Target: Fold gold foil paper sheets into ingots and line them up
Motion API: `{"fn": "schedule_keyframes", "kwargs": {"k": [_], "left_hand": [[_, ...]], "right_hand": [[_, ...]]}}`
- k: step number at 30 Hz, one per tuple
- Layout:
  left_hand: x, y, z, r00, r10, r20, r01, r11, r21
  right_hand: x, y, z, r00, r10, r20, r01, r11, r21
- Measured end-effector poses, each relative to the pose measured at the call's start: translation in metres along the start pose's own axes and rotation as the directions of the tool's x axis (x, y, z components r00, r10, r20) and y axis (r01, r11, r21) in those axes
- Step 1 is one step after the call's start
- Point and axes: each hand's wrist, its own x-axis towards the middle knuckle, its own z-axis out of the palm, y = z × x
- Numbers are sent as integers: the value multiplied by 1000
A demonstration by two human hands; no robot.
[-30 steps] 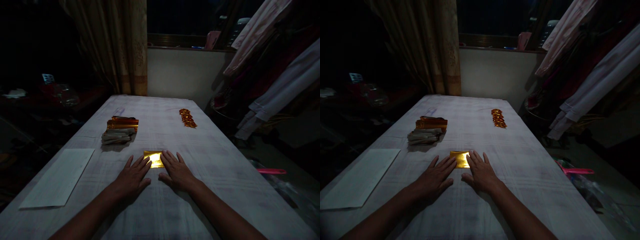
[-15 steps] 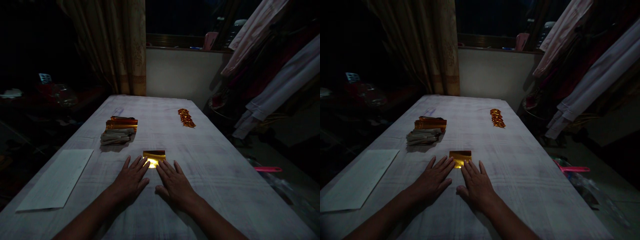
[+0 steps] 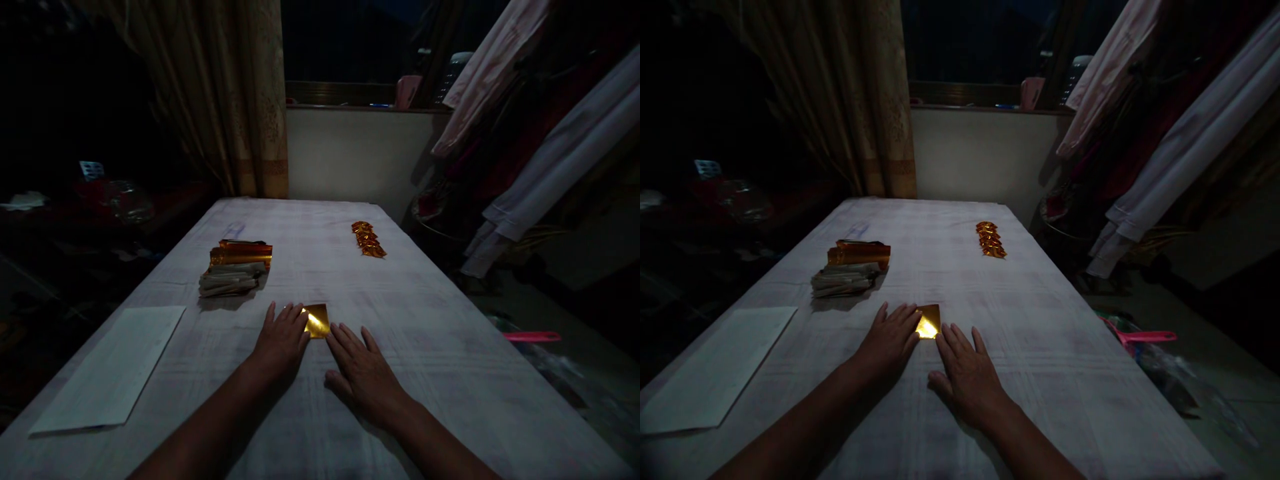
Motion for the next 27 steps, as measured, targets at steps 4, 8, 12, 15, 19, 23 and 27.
{"fn": "schedule_keyframes", "kwargs": {"k": [4,8,12,15,19,23,27], "left_hand": [[-1,-8,11,998,-63,27,63,998,-2],[-6,-13,10,994,-104,37,104,994,20],[-4,-12,7,993,-110,44,110,994,16],[-3,-11,6,991,-114,68,115,993,2],[-4,-13,6,988,-130,84,131,991,-1],[-4,-15,11,992,-113,59,112,994,7],[-4,-15,12,990,-122,74,120,993,22]], "right_hand": [[-3,3,3,997,-28,-72,28,1000,6],[3,5,0,989,-37,-144,39,999,11],[31,-3,-12,961,-11,-276,24,999,44],[60,-12,-15,963,-35,-269,53,997,59],[82,-15,-6,988,-2,-154,10,999,51],[80,-8,4,996,8,-87,-3,999,54],[73,-2,2,998,36,-58,-33,998,54]]}}
